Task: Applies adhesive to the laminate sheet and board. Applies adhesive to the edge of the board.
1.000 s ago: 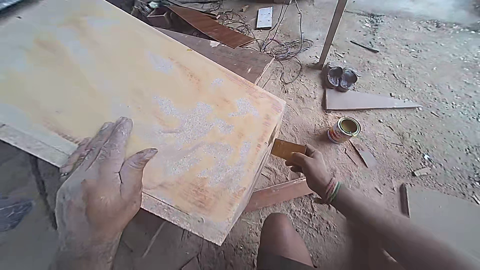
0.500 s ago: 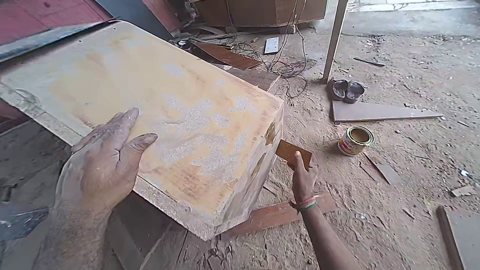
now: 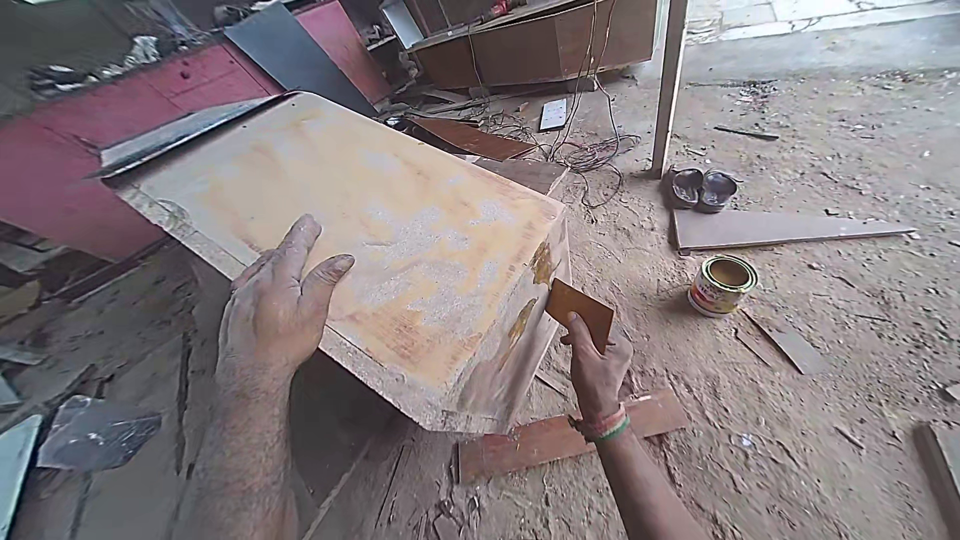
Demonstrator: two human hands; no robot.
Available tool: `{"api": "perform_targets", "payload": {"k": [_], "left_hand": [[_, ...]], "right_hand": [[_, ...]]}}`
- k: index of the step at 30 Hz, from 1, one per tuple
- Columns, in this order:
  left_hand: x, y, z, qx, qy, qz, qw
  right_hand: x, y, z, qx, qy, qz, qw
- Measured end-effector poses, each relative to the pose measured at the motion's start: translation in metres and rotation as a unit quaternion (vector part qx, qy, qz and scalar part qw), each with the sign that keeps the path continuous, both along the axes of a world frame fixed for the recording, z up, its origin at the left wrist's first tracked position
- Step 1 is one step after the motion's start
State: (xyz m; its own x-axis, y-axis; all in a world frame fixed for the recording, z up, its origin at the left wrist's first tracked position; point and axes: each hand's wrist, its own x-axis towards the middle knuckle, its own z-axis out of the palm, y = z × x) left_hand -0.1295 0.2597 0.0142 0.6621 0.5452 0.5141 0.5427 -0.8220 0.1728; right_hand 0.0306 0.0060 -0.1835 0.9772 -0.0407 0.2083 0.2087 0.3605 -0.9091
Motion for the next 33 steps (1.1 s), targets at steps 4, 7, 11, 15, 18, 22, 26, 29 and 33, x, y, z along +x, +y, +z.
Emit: {"api": "perform_targets", "payload": {"k": [4, 7, 11, 15, 18, 22, 26, 29, 33], "left_hand": [[0.002, -0.005, 0.004, -0.006, 0.016, 0.01, 1.0], [0.003, -0.007, 0.005, -0.004, 0.021, 0.004, 1.0], [0.005, -0.009, 0.005, 0.004, 0.003, 0.006, 1.0], [0.005, -0.009, 0.004, 0.0, 0.005, 0.012, 1.0], [0.005, -0.011, 0.004, 0.001, 0.004, 0.01, 1.0], [0.006, -0.01, 0.005, 0.006, 0.009, 0.013, 1.0], [0.007, -0.011, 0.003, 0.003, -0.001, 0.019, 1.0], [0.007, -0.012, 0.004, 0.003, -0.005, 0.022, 1.0], [0.008, -0.012, 0.003, 0.001, -0.002, 0.018, 1.0]], "right_hand": [[-0.024, -0.005, 0.022, -0.016, -0.057, -0.006, 0.998], [-0.043, -0.01, 0.043, -0.022, -0.146, -0.017, 0.989], [-0.057, -0.025, 0.058, 0.021, -0.212, 0.016, 0.977], [0.006, -0.016, 0.041, -0.008, 0.009, -0.004, 1.0], [0.044, 0.001, 0.043, -0.061, 0.096, 0.009, 0.993], [0.033, 0.005, 0.079, -0.086, -0.023, -0.034, 0.995], [-0.013, -0.005, 0.098, -0.082, -0.233, -0.086, 0.965], [-0.022, -0.022, 0.09, -0.014, -0.295, -0.047, 0.954], [0.04, -0.017, 0.072, -0.002, -0.02, -0.031, 0.999]]}}
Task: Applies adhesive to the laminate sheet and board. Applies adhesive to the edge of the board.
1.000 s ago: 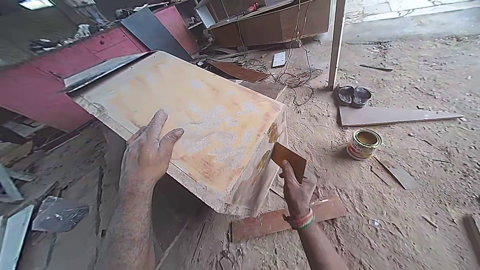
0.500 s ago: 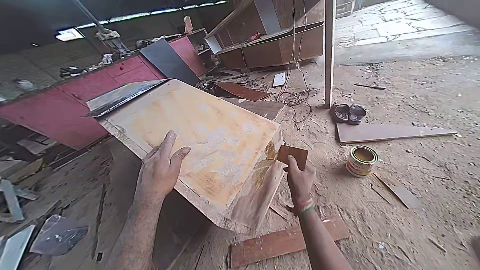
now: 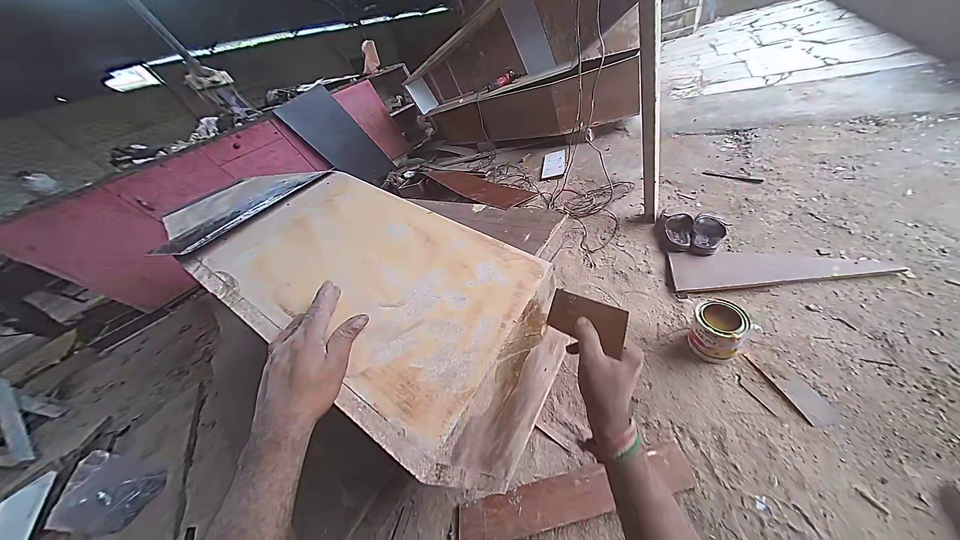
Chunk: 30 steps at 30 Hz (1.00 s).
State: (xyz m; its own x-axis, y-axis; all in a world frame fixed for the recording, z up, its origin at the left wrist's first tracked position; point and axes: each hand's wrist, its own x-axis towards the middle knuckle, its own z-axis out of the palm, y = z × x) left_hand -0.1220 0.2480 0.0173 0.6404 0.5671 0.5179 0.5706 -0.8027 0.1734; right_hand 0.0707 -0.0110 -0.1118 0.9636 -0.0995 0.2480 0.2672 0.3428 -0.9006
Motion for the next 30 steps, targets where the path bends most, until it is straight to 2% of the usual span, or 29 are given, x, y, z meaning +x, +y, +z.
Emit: {"api": "perform_targets", "payload": {"k": [2, 3, 7, 9, 11, 13, 15, 17, 19, 21, 23, 25, 27, 30], "left_hand": [[-0.002, 0.0, 0.0, 0.0, 0.001, 0.003, 1.0], [-0.002, 0.0, 0.0, 0.002, -0.001, 0.002, 1.0], [0.001, 0.004, -0.003, 0.006, -0.007, -0.003, 1.0], [0.0, 0.005, -0.004, 0.0, -0.009, -0.002, 1.0], [-0.001, 0.004, -0.001, 0.0, -0.011, 0.0, 1.0], [0.0, 0.004, -0.001, -0.003, -0.019, -0.004, 1.0], [0.001, 0.002, -0.003, -0.009, -0.023, -0.007, 1.0], [0.0, 0.003, -0.004, -0.011, -0.028, -0.005, 1.0], [0.0, 0.003, -0.003, -0.007, -0.032, -0.001, 0.999], [0.002, 0.001, -0.001, 0.0, -0.03, -0.003, 1.0], [0.0, -0.001, 0.0, -0.003, -0.022, 0.002, 1.0], [-0.004, -0.003, -0.002, -0.007, -0.018, 0.01, 1.0], [-0.003, 0.001, -0.001, -0.004, -0.019, 0.011, 1.0], [-0.002, 0.003, -0.003, -0.007, -0.019, 0.009, 1.0]], "right_hand": [[0.027, 0.012, 0.005, -0.064, 0.096, 0.035, 0.993], [0.033, 0.018, 0.014, -0.107, 0.088, 0.031, 0.99], [0.031, 0.03, 0.07, -0.197, -0.084, -0.049, 0.976], [0.03, 0.029, 0.077, -0.129, -0.106, -0.037, 0.985], [0.03, 0.015, 0.064, -0.05, -0.094, -0.013, 0.994], [0.035, -0.001, 0.034, -0.047, -0.028, -0.045, 0.997], [0.035, -0.005, -0.004, -0.109, 0.065, -0.038, 0.991], [0.024, 0.008, -0.024, -0.187, 0.092, 0.008, 0.978], [0.004, 0.024, -0.018, -0.23, 0.04, 0.016, 0.972], [-0.008, 0.031, 0.003, -0.203, -0.061, -0.035, 0.977], [-0.01, 0.023, 0.025, -0.108, -0.132, -0.039, 0.985], [-0.005, 0.007, 0.032, 0.015, -0.163, 0.019, 0.986], [0.009, -0.007, 0.019, 0.045, -0.166, 0.014, 0.985], [0.026, -0.006, -0.034, -0.024, -0.04, -0.003, 0.999]]}}
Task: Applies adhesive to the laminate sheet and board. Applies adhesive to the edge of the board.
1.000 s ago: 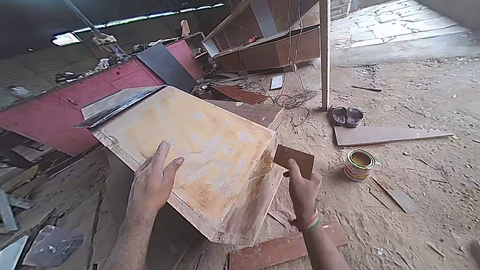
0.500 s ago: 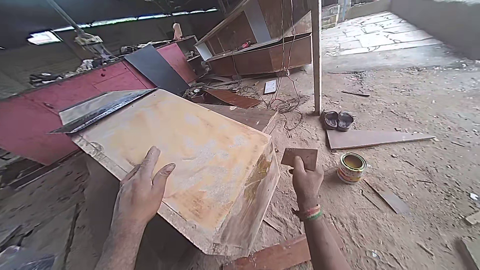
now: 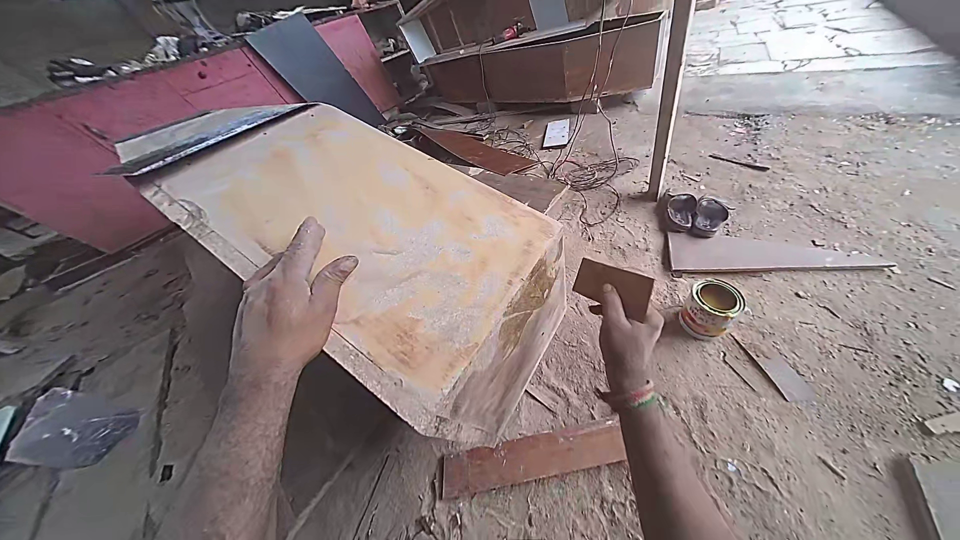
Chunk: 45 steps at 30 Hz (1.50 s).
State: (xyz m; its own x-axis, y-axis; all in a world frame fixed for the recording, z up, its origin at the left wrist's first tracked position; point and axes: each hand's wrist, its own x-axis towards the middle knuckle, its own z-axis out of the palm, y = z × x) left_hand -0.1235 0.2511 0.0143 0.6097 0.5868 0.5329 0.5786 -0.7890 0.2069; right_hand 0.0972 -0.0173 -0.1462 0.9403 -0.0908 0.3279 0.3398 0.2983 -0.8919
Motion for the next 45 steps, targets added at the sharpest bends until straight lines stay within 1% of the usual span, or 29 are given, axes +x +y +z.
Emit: {"api": "perform_targets", "payload": {"k": [2, 4, 6, 9, 11, 13, 14, 15, 17, 19, 20, 21, 22, 24, 26, 27, 29, 30, 31, 32, 34, 35, 36, 39, 40, 41, 43, 44, 45], "left_hand": [[0.0, -0.001, 0.0, 0.0, 0.006, 0.0, 1.0], [0.0, -0.003, 0.004, 0.004, 0.009, 0.004, 1.0], [0.0, -0.004, 0.005, 0.004, 0.015, 0.005, 1.0], [0.0, -0.004, 0.003, 0.003, 0.017, 0.006, 1.0], [0.0, -0.006, 0.003, 0.001, 0.01, 0.005, 1.0], [0.002, -0.007, 0.005, 0.0, 0.0, 0.003, 1.0], [0.002, -0.007, 0.005, 0.0, 0.0, 0.003, 1.0], [0.001, -0.007, 0.004, -0.002, 0.001, 0.003, 1.0], [0.0, -0.008, 0.003, -0.006, 0.004, 0.005, 1.0], [0.001, -0.008, 0.003, -0.006, 0.006, 0.004, 1.0], [0.002, -0.007, 0.003, -0.004, 0.006, 0.001, 1.0], [0.003, -0.006, 0.004, 0.001, 0.004, 0.0, 1.0], [0.003, -0.006, 0.004, 0.006, 0.004, 0.0, 1.0], [0.002, -0.005, 0.004, 0.012, 0.007, 0.004, 1.0], [0.002, -0.005, 0.003, 0.009, 0.009, 0.006, 1.0], [0.003, -0.005, 0.002, 0.007, 0.009, 0.007, 1.0], [0.002, -0.006, 0.002, 0.01, 0.007, 0.007, 1.0], [0.001, -0.005, 0.004, 0.013, 0.006, 0.006, 1.0], [0.001, -0.005, 0.005, 0.011, 0.006, 0.006, 1.0], [0.002, -0.005, 0.003, 0.009, 0.006, 0.007, 1.0], [0.002, -0.006, 0.002, 0.004, 0.008, 0.005, 1.0], [0.002, -0.005, 0.002, 0.005, 0.007, 0.002, 1.0], [0.003, -0.005, 0.004, 0.006, 0.006, 0.0, 1.0], [0.002, -0.006, 0.005, 0.006, 0.009, 0.002, 1.0], [0.002, -0.006, 0.004, 0.005, 0.01, 0.004, 1.0], [0.002, -0.007, 0.003, 0.003, 0.009, 0.005, 1.0], [0.002, -0.007, 0.004, 0.003, 0.008, 0.007, 1.0], [0.001, -0.007, 0.006, 0.004, 0.008, 0.007, 1.0], [0.002, -0.007, 0.006, 0.002, 0.006, 0.008, 1.0]], "right_hand": [[-0.013, 0.018, -0.031, -0.06, 0.072, 0.017, 0.995], [-0.041, 0.035, -0.032, -0.089, 0.051, 0.016, 0.995], [-0.068, 0.035, -0.011, -0.081, -0.039, -0.011, 0.996], [-0.103, 0.018, 0.027, -0.053, -0.208, -0.019, 0.976], [-0.122, 0.003, 0.035, -0.017, -0.274, 0.031, 0.961], [-0.121, -0.013, 0.034, 0.005, -0.307, 0.069, 0.949], [-0.11, -0.018, 0.03, 0.01, -0.297, 0.06, 0.953], [-0.093, -0.019, 0.024, 0.025, -0.252, 0.039, 0.967], [-0.05, -0.008, 0.015, 0.041, -0.068, 0.001, 0.997], [-0.012, 0.009, 0.009, -0.025, 0.111, 0.015, 0.993], [-0.001, 0.017, 0.011, -0.053, 0.152, 0.041, 0.986], [0.003, 0.025, 0.016, -0.084, 0.146, 0.044, 0.985], [0.001, 0.033, 0.024, -0.113, 0.105, 0.026, 0.988], [-0.012, 0.041, 0.048, -0.122, 0.0, -0.03, 0.992], [-0.019, 0.038, 0.07, -0.088, -0.077, -0.047, 0.992], [-0.021, 0.033, 0.077, -0.049, -0.098, -0.034, 0.993], [-0.026, 0.016, 0.077, 0.045, -0.12, 0.022, 0.991], [-0.026, 0.008, 0.067, 0.058, -0.126, 0.012, 0.99], [-0.021, 0.003, 0.053, 0.05, -0.108, -0.02, 0.993], [-0.013, 0.001, 0.038, 0.031, -0.052, -0.04, 0.997], [0.002, 0.006, 0.013, -0.036, 0.083, -0.022, 0.996], [0.005, 0.015, 0.008, -0.061, 0.109, 0.0, 0.992], [0.003, 0.025, 0.01, -0.085, 0.089, 0.006, 0.992], [-0.033, 0.045, 0.045, -0.138, -0.124, -0.082, 0.979], [-0.045, 0.042, 0.059, -0.118, -0.189, -0.098, 0.97], [-0.056, 0.034, 0.07, -0.081, -0.241, -0.083, 0.963], [-0.072, 0.014, 0.07, -0.03, -0.286, -0.055, 0.956], [-0.074, 0.007, 0.058, -0.03, -0.277, -0.071, 0.958], [-0.069, 0.003, 0.042, -0.034, -0.238, -0.09, 0.967]]}}
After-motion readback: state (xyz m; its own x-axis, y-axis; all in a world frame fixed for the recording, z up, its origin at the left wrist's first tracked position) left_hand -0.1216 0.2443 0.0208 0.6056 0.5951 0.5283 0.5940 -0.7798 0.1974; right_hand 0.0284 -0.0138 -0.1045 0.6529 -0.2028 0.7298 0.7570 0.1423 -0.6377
